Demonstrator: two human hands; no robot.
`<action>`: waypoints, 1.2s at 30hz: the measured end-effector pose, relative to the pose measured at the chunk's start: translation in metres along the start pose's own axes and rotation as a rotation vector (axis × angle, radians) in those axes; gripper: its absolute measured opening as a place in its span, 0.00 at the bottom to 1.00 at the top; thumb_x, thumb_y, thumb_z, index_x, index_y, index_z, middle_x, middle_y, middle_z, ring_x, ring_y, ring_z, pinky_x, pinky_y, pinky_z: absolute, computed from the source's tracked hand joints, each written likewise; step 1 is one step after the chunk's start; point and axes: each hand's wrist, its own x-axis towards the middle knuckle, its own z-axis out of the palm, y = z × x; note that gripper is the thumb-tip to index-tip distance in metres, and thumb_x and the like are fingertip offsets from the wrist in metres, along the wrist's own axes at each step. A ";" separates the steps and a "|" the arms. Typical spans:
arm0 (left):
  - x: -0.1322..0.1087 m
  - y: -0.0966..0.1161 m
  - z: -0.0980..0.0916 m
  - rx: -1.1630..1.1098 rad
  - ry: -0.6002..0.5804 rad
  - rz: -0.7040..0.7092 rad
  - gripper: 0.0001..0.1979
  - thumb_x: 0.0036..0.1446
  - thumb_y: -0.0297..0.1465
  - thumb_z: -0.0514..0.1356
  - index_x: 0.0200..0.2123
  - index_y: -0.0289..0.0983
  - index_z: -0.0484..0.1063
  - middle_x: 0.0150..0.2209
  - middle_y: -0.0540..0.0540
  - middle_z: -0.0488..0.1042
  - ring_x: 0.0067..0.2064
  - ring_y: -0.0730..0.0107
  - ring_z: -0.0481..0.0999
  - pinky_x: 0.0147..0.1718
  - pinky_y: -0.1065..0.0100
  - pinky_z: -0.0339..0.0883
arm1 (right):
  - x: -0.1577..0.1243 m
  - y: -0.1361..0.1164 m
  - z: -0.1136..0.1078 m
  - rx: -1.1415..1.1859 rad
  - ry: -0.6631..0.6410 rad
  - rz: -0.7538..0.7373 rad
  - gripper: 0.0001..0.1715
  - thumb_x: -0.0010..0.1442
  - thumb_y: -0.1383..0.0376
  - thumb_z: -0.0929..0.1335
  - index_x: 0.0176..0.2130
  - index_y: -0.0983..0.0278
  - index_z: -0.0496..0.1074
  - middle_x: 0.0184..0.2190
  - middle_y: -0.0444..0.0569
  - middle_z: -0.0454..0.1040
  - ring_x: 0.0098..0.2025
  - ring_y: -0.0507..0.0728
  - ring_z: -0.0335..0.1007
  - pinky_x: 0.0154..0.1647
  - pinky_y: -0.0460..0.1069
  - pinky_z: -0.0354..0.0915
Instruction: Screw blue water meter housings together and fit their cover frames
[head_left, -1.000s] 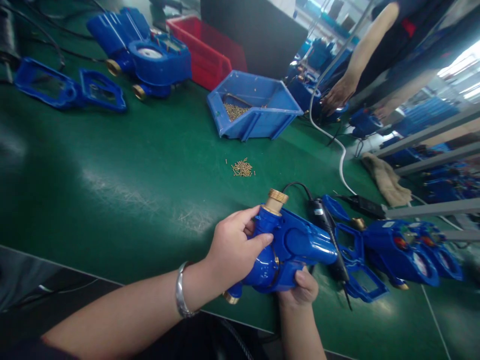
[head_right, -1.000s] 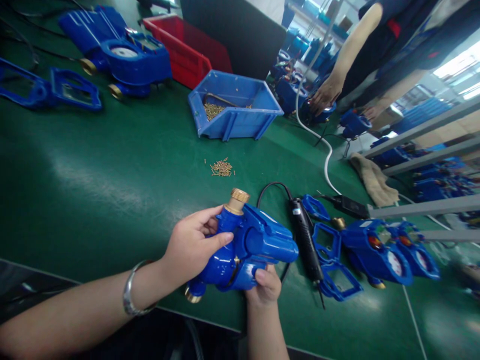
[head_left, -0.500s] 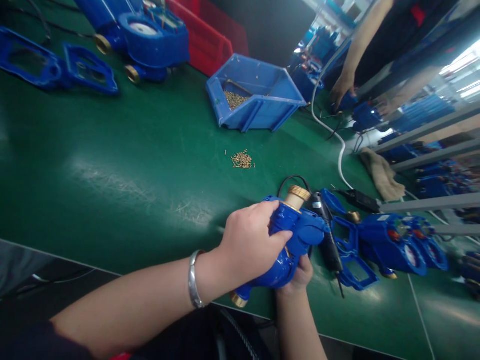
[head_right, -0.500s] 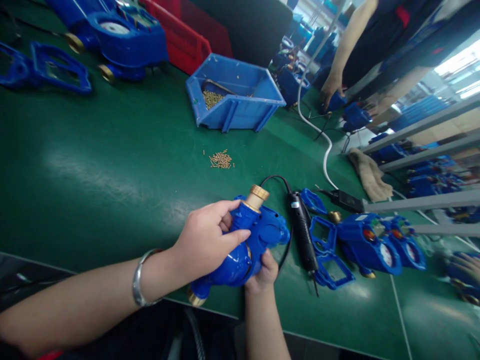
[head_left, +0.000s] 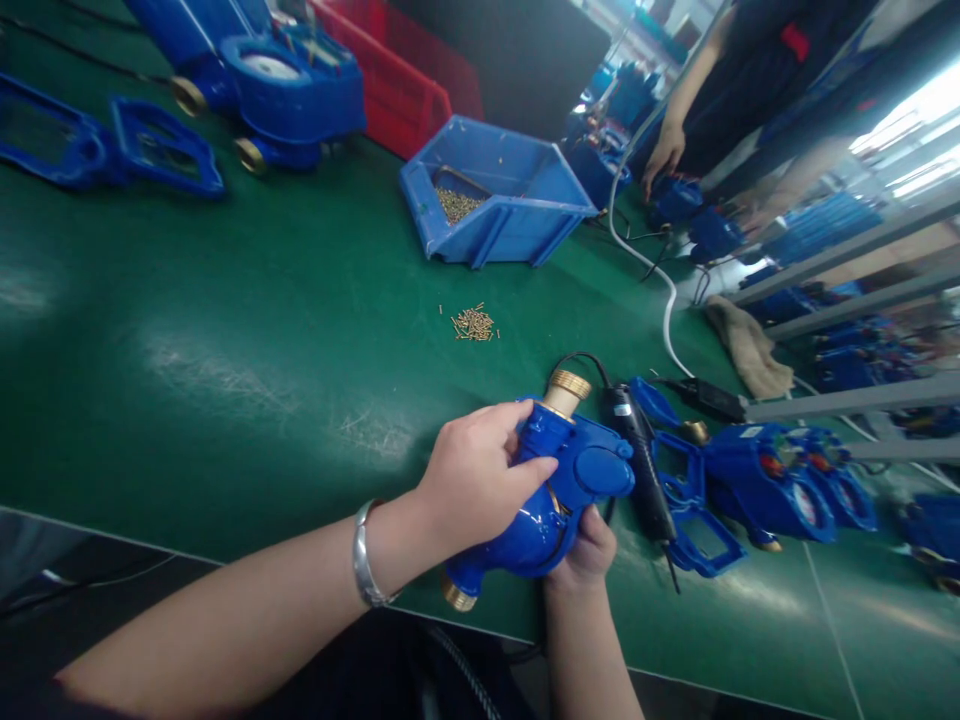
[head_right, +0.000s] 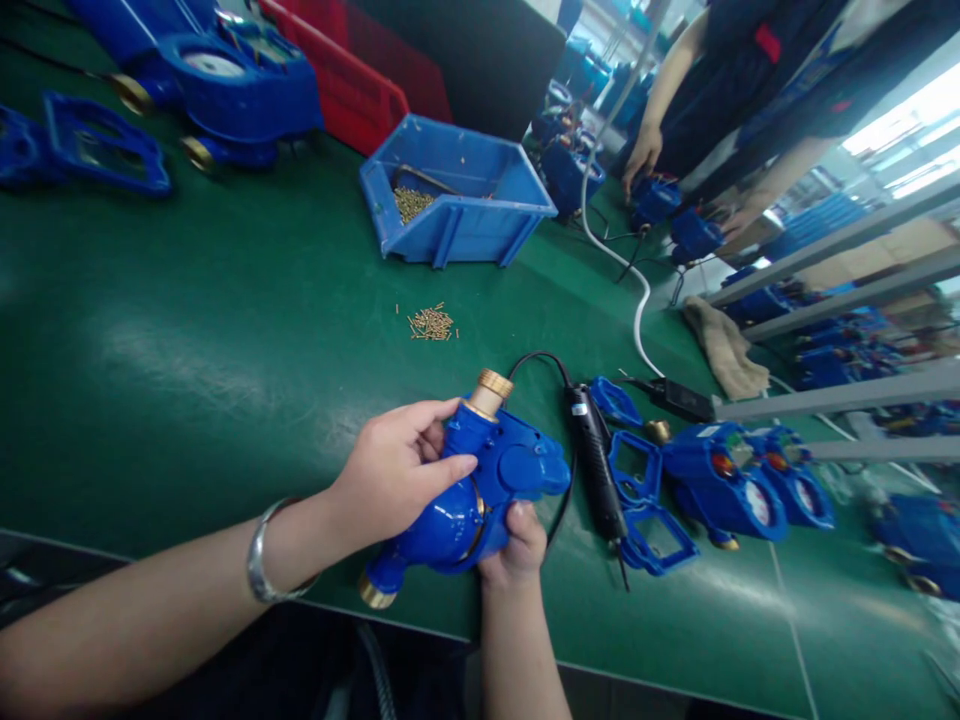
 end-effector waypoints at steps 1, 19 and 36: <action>-0.001 -0.001 0.000 -0.023 0.002 -0.014 0.19 0.45 0.30 0.63 0.44 0.35 0.72 0.25 0.51 0.72 0.25 0.72 0.69 0.26 0.69 0.68 | 0.000 0.000 0.000 0.007 -0.003 -0.012 0.35 0.32 0.51 0.75 0.42 0.59 0.75 0.32 0.50 0.80 0.44 0.68 0.73 0.55 0.66 0.58; -0.011 -0.008 -0.004 0.068 0.139 0.312 0.16 0.50 0.32 0.61 0.41 0.29 0.72 0.31 0.41 0.79 0.28 0.68 0.78 0.28 0.70 0.74 | -0.011 0.000 -0.013 0.046 0.004 -0.106 0.30 0.28 0.60 0.79 0.36 0.59 0.76 0.36 0.49 0.79 0.41 0.67 0.74 0.54 0.65 0.61; -0.018 -0.010 -0.002 0.090 0.102 0.410 0.18 0.52 0.31 0.60 0.47 0.33 0.66 0.37 0.42 0.78 0.37 0.65 0.77 0.38 0.68 0.72 | -0.019 0.004 -0.037 0.090 0.007 -0.152 0.32 0.31 0.67 0.79 0.39 0.51 0.76 0.35 0.44 0.79 0.36 0.62 0.76 0.45 0.59 0.69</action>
